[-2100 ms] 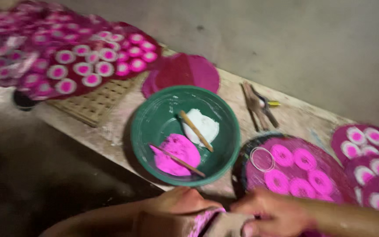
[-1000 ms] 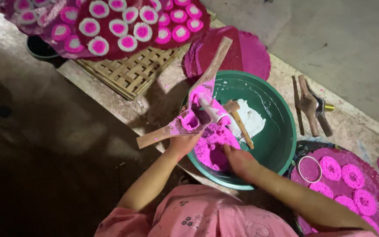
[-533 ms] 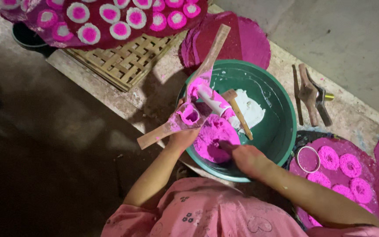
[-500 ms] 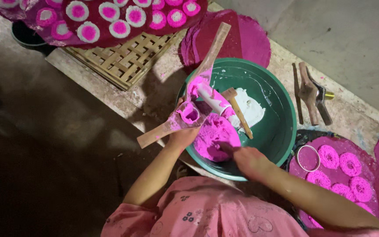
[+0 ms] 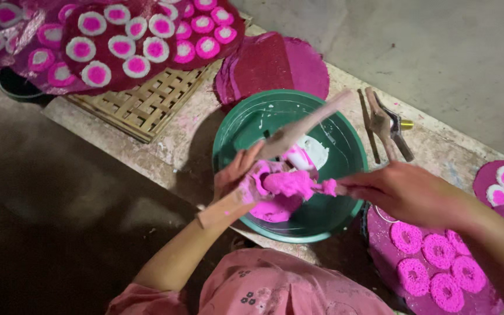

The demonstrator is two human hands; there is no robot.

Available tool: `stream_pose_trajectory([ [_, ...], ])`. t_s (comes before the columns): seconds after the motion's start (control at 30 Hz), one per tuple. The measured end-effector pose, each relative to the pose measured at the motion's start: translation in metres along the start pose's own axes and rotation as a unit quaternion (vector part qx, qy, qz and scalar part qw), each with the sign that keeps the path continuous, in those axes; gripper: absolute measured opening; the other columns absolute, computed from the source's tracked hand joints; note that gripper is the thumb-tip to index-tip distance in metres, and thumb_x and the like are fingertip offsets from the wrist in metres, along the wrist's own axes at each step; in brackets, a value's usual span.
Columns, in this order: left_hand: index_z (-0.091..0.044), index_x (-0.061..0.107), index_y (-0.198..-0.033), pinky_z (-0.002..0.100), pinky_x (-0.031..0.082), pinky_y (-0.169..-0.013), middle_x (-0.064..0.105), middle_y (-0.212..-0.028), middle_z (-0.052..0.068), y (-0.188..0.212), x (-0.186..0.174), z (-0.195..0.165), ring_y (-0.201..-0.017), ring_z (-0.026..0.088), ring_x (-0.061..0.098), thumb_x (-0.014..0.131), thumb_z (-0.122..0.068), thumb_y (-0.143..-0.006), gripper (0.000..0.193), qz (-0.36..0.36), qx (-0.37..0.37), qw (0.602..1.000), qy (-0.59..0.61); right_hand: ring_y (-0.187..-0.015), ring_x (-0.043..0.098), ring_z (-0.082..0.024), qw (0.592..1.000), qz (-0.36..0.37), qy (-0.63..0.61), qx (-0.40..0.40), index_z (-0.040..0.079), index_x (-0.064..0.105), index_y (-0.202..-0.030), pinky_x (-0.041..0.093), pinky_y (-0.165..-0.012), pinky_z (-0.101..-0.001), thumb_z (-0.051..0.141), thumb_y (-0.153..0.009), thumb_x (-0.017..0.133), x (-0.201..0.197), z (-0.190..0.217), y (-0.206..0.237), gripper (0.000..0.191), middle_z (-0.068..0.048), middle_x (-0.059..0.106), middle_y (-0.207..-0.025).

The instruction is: The person repeatedly scoops pink and white dough, places it into a wooden press, and presses out circular decorative cakes onto a tray. The person arranges the finished cakes on trays and continues the cycle.

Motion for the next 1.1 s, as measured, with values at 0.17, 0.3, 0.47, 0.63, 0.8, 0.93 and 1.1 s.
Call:
stream_pose_trajectory([
  [0.17,-0.014,0.049,-0.146,0.042,0.052,-0.099,0.061,-0.134,0.012,0.009,0.016,-0.015,-0.118,0.033,0.061,0.074,-0.037,-0.079,0.076,0.027,-0.064,0.987,0.142,-0.084,0.073,-0.028,0.945,0.013,0.325,0.021,0.012,0.059,-0.126,0.059,-0.066,-0.0436,0.018,-0.099,0.052,0.056,0.049,-0.052,0.028,-0.011,0.069,-0.098],
  [0.3,-0.007,0.050,-0.146,0.045,0.046,-0.109,0.059,-0.139,0.019,0.021,0.036,-0.013,-0.127,0.037,0.058,0.062,-0.019,-0.085,0.063,0.015,0.082,0.986,0.143,-0.079,0.071,-0.027,0.869,-0.205,0.396,-0.217,0.002,0.061,-0.109,0.056,-0.059,-0.0385,0.022,-0.082,0.060,0.086,0.074,-0.033,0.034,-0.011,0.064,-0.094],
  [0.47,-0.015,0.054,-0.139,0.043,0.046,-0.117,0.061,-0.140,0.013,0.010,0.017,0.013,-0.131,0.031,0.061,0.065,-0.027,-0.100,0.042,0.005,0.049,0.997,0.057,-0.080,0.070,-0.024,0.921,-0.134,0.356,-0.089,0.010,0.060,-0.125,0.056,-0.056,-0.0391,0.018,-0.083,0.058,0.032,0.045,0.016,0.043,-0.007,0.063,-0.099],
  [0.63,-0.019,0.048,-0.146,0.045,0.048,-0.096,0.054,-0.144,0.010,-0.005,0.000,-0.003,-0.119,0.034,0.059,0.069,-0.030,-0.081,0.070,0.068,-0.032,0.996,0.048,-0.081,0.070,-0.025,0.925,-0.102,0.361,-0.054,0.010,0.059,-0.119,0.058,-0.061,-0.0392,0.013,-0.085,0.058,0.026,0.060,-0.002,0.033,-0.008,0.062,-0.096],
  [0.8,-0.019,0.047,-0.149,0.044,0.048,-0.103,0.056,-0.145,0.010,-0.007,0.012,-0.006,-0.128,0.033,0.058,0.072,-0.032,-0.088,0.067,-0.006,0.006,0.996,0.090,-0.073,0.071,-0.028,0.878,-0.206,0.412,-0.129,0.000,0.058,-0.123,0.057,-0.055,-0.0386,0.016,-0.082,0.063,0.058,0.077,-0.024,0.045,-0.012,0.064,-0.094],
  [0.93,-0.029,0.062,-0.132,0.039,0.044,-0.131,0.067,-0.132,-0.003,-0.010,0.023,0.034,-0.132,0.019,0.064,0.062,-0.030,-0.105,0.027,-0.001,0.018,1.000,-0.008,-0.078,0.072,-0.030,0.946,-0.174,0.273,-0.003,0.009,0.059,-0.129,0.057,-0.056,-0.0405,0.014,-0.084,0.061,0.039,0.034,0.005,0.045,-0.009,0.065,-0.100],
  [1.1,-0.002,0.053,-0.142,0.047,0.041,-0.112,0.047,-0.148,0.026,-0.025,0.019,0.030,-0.136,0.039,0.047,0.064,-0.028,-0.090,0.059,-0.137,0.059,0.982,-0.119,-0.085,0.073,-0.037,0.907,-0.393,-0.101,-0.116,0.007,0.067,-0.127,0.057,-0.070,-0.0440,0.005,-0.092,0.062,0.054,0.032,-0.030,0.036,-0.019,0.073,-0.097],
])
Point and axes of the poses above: each hand's wrist, its own y-axis away from the middle knuckle, its own x-axis out of the palm, z = x × y, the point moved 5 cm from there along -y, towards the middle knuckle
